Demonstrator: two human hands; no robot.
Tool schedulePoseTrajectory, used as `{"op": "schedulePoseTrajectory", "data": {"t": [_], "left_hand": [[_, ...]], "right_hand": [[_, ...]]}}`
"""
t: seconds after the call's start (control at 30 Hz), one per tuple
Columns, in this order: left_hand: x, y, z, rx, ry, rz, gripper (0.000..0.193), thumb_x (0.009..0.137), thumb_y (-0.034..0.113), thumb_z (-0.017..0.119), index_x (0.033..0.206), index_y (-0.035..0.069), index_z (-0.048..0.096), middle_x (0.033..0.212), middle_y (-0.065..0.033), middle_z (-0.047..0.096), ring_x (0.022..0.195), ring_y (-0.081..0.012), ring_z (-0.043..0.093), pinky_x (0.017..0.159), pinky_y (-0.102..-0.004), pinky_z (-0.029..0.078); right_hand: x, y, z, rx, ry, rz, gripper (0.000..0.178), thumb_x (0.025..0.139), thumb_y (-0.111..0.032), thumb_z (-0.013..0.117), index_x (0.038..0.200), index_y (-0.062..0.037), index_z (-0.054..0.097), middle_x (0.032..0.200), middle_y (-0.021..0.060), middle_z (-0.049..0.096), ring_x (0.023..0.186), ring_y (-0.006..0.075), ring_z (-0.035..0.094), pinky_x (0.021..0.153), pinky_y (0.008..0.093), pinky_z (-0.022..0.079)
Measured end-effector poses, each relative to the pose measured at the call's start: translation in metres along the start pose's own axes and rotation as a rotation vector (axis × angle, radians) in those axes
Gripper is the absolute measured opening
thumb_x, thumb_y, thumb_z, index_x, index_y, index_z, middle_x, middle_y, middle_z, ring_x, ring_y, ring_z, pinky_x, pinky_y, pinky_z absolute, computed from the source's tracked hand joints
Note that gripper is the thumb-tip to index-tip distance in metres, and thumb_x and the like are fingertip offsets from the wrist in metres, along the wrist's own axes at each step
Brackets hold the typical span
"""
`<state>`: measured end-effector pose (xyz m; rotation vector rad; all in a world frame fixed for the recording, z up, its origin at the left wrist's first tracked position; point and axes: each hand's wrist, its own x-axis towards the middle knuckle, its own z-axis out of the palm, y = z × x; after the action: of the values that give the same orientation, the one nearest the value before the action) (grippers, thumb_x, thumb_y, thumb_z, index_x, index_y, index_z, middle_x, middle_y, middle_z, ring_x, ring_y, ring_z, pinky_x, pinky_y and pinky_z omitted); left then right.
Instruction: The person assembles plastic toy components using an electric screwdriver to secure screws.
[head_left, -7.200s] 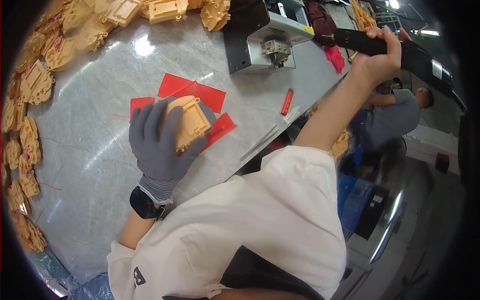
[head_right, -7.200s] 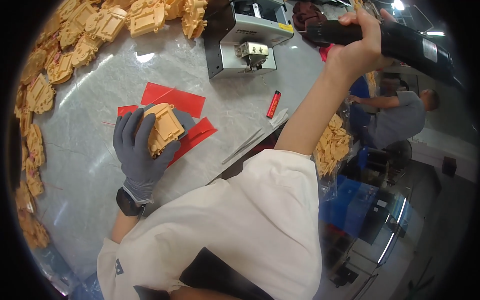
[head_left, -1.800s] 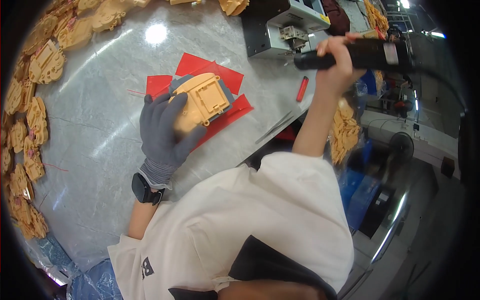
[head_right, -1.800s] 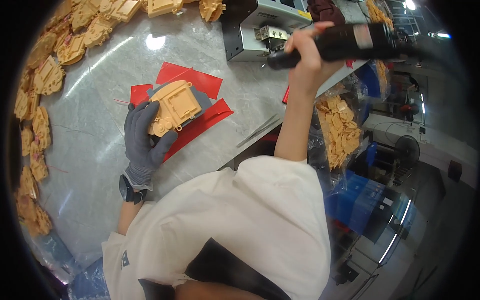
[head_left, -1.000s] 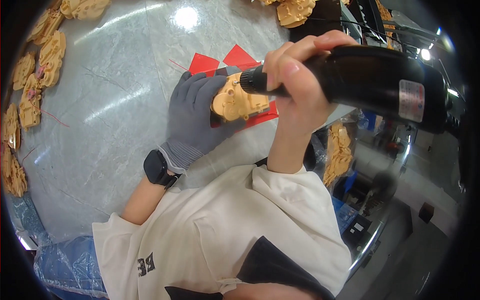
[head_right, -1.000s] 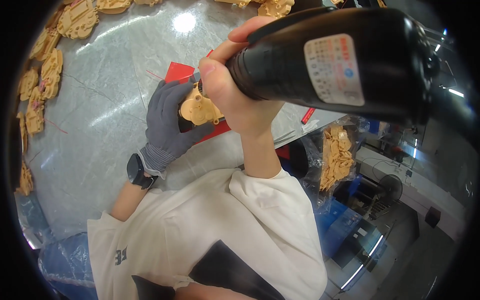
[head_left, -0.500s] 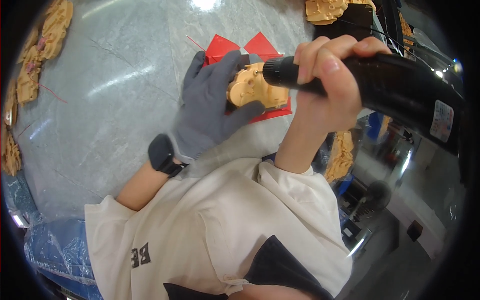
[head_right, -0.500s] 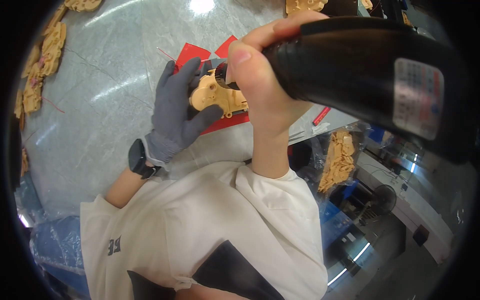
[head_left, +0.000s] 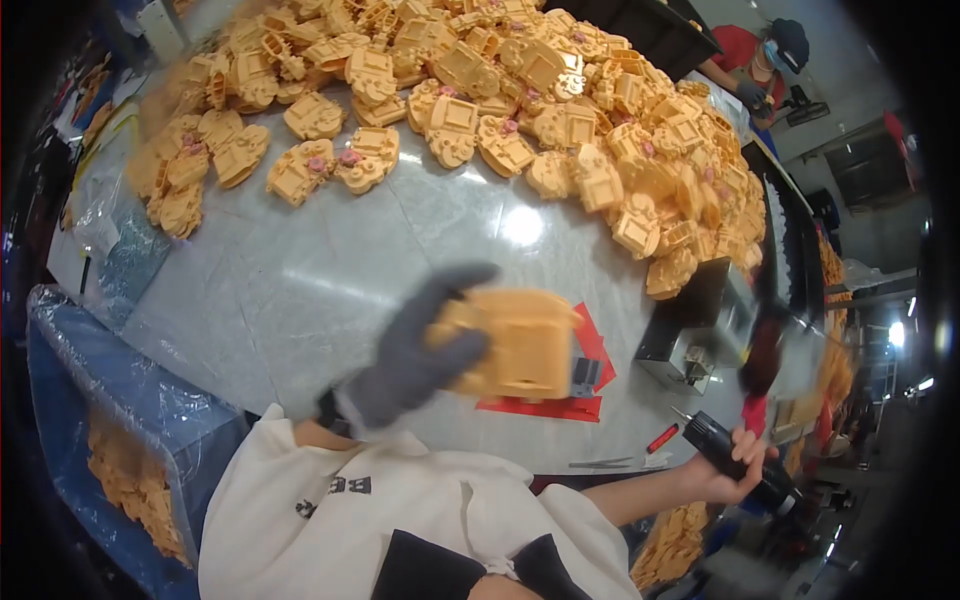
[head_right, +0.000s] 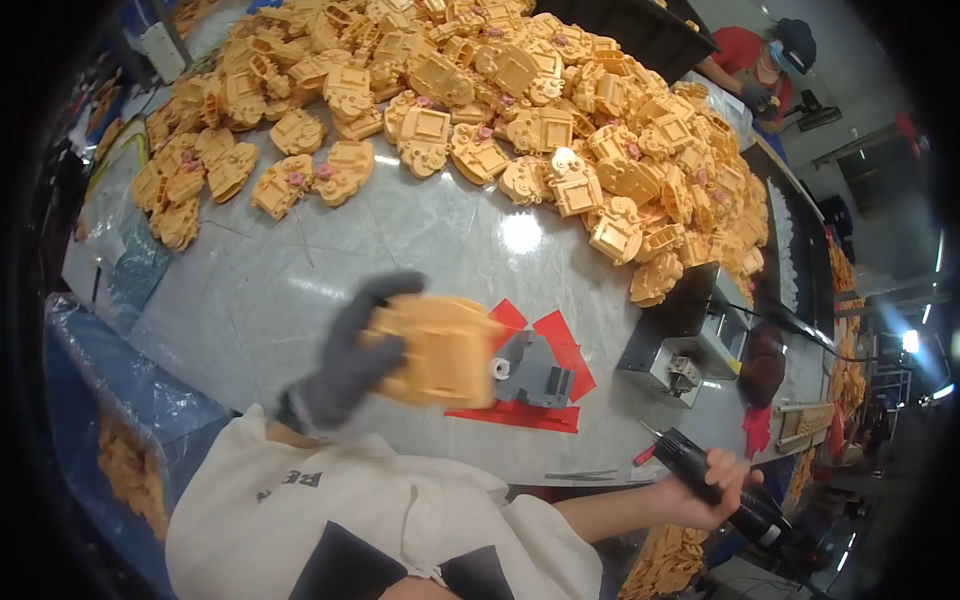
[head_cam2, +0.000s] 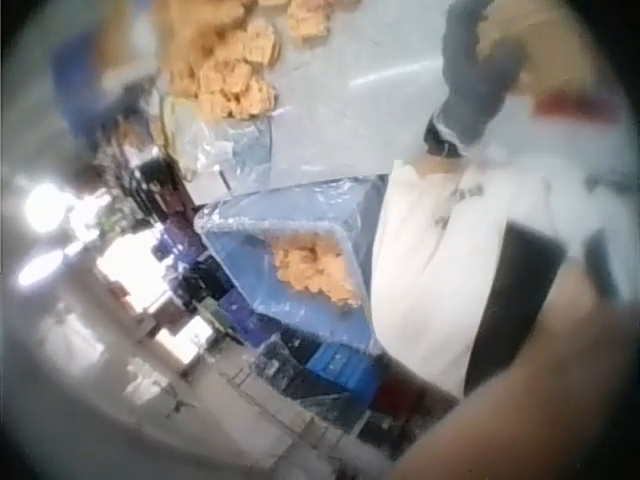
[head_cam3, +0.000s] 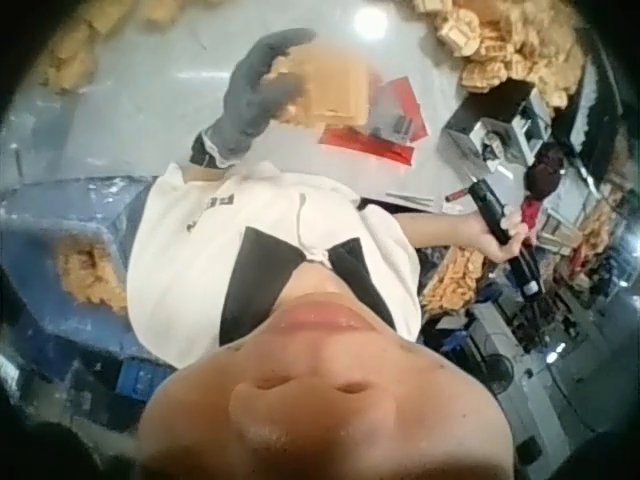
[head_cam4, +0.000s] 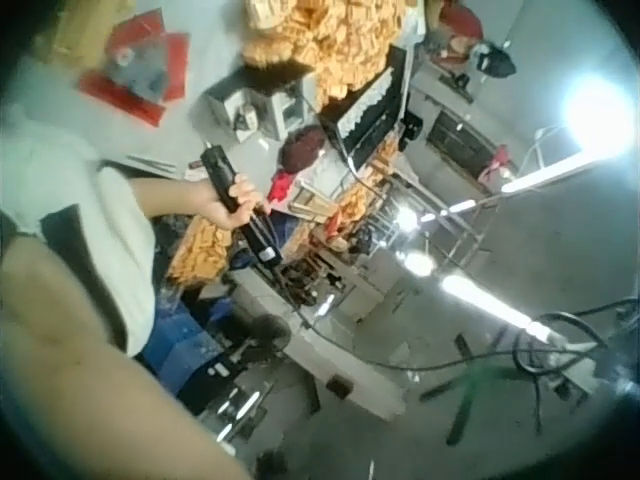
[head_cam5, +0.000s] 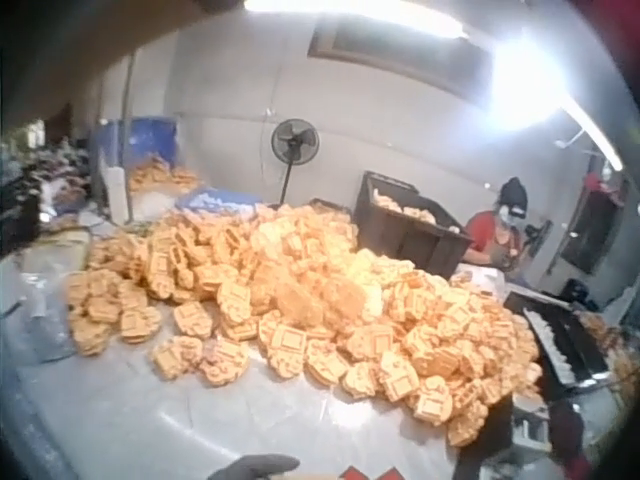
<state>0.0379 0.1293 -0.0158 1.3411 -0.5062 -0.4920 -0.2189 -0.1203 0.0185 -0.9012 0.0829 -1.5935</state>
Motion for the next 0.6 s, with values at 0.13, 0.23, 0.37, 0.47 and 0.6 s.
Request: {"op": "schedulePoseTrajectory", "data": {"t": [0.13,0.23,0.37,0.47,0.6], "left_hand": [[-0.041,0.067,-0.097,-1.619,-0.338,0.929,0.015,0.087,0.01,0.046,0.092,0.008,0.061,0.068,-0.0008,0.061,0.062,-0.0115,0.057,0.067,-0.0319,0.044],[-0.044,0.066,-0.137,-1.554,-1.053,1.241,0.019,0.087,0.009,0.046,0.089,0.008,0.065,0.063,-0.001,0.059,0.059,-0.0123,0.056,0.086,-0.0364,0.041],[-0.015,0.035,-0.157,-0.593,-0.28,0.64,0.046,0.083,0.029,0.06,0.122,0.005,0.052,0.117,-0.019,0.055,0.112,-0.0241,0.052,0.106,-0.0423,0.027],[0.083,-0.033,-0.173,1.742,0.656,0.047,0.083,0.066,0.049,0.071,0.133,0.009,0.04,0.13,-0.0204,0.042,0.123,-0.0351,0.037,0.103,-0.0403,0.03],[0.111,-0.083,-0.18,1.436,0.519,0.104,0.077,0.066,0.037,0.073,0.131,0.009,0.042,0.122,-0.0184,0.046,0.114,-0.0353,0.044,0.095,-0.0391,0.038]], "right_hand": [[0.005,-0.005,-0.018,-0.019,0.013,0.017,0.026,0.077,-0.004,0.053,0.102,-0.0012,0.049,0.066,0.0009,0.04,0.059,0.012,0.039,0.065,0.0287,0.032],[0.001,0.01,-0.017,0.037,-0.007,0.164,0.015,0.077,-0.003,0.05,0.092,-0.0006,0.05,0.068,0.002,0.033,0.061,0.0128,0.035,0.068,0.0283,0.032],[-0.003,0.012,-0.01,0.026,-0.021,0.185,0.018,0.079,-0.003,0.049,0.095,0.0011,0.053,0.069,0.002,0.033,0.061,0.0121,0.035,0.067,0.0279,0.032],[-0.006,0.012,-0.02,-0.037,0.018,0.146,0.031,0.077,-0.008,0.055,0.105,-0.0007,0.046,0.067,0.0012,0.039,0.06,0.0118,0.039,0.063,0.0267,0.032],[-0.019,-0.001,-0.028,-0.093,0.098,0.118,0.028,0.076,-0.006,0.052,0.104,-0.0023,0.048,0.066,0.0008,0.038,0.058,0.0114,0.038,0.063,0.0263,0.033]]}}
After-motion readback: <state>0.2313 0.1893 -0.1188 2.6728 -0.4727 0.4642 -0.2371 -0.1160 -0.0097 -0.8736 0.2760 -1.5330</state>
